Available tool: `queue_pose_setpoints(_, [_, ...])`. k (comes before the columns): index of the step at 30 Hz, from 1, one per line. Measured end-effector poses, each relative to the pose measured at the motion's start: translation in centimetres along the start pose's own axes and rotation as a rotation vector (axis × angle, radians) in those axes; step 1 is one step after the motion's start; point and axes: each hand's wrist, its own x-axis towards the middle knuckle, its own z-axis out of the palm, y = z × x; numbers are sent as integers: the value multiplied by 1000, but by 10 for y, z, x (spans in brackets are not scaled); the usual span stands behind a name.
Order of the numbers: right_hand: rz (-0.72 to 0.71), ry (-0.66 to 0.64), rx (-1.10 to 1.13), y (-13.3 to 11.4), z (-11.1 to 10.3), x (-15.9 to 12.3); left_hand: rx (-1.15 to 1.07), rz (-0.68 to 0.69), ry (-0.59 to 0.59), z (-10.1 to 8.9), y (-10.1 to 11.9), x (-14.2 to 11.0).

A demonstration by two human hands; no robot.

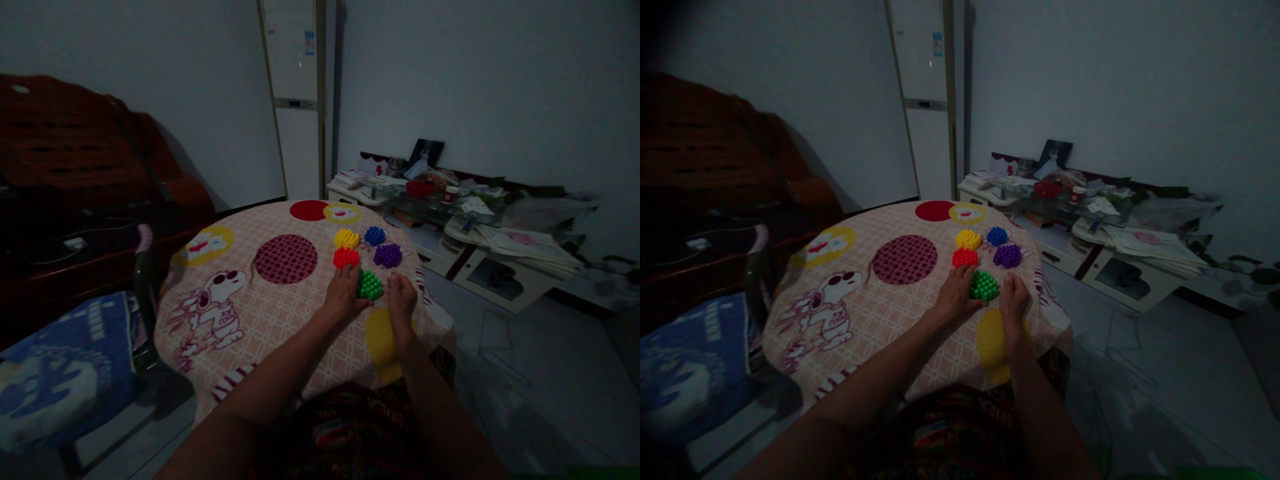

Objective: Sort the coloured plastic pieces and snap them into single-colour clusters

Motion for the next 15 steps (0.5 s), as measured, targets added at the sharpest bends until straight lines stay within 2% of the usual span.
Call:
queue_pose_setpoints(3, [-7, 69, -6, 1, -1, 12, 55, 201, 15, 7, 5, 1])
queue_pose_setpoints(7, [71, 84, -100, 5, 1, 61, 165, 348, -48, 18, 12, 11])
queue_pose_setpoints(11, [157, 29, -295, 8, 15, 116, 238, 321, -36, 19, 4, 28])
queue_pose_setpoints(13, [177, -74, -360, 6, 30, 130, 254, 263, -22, 14, -8, 37])
queue_pose_setpoints(15, [161, -207, -393, 1, 49, 132, 257, 180, -9, 6, -24, 43])
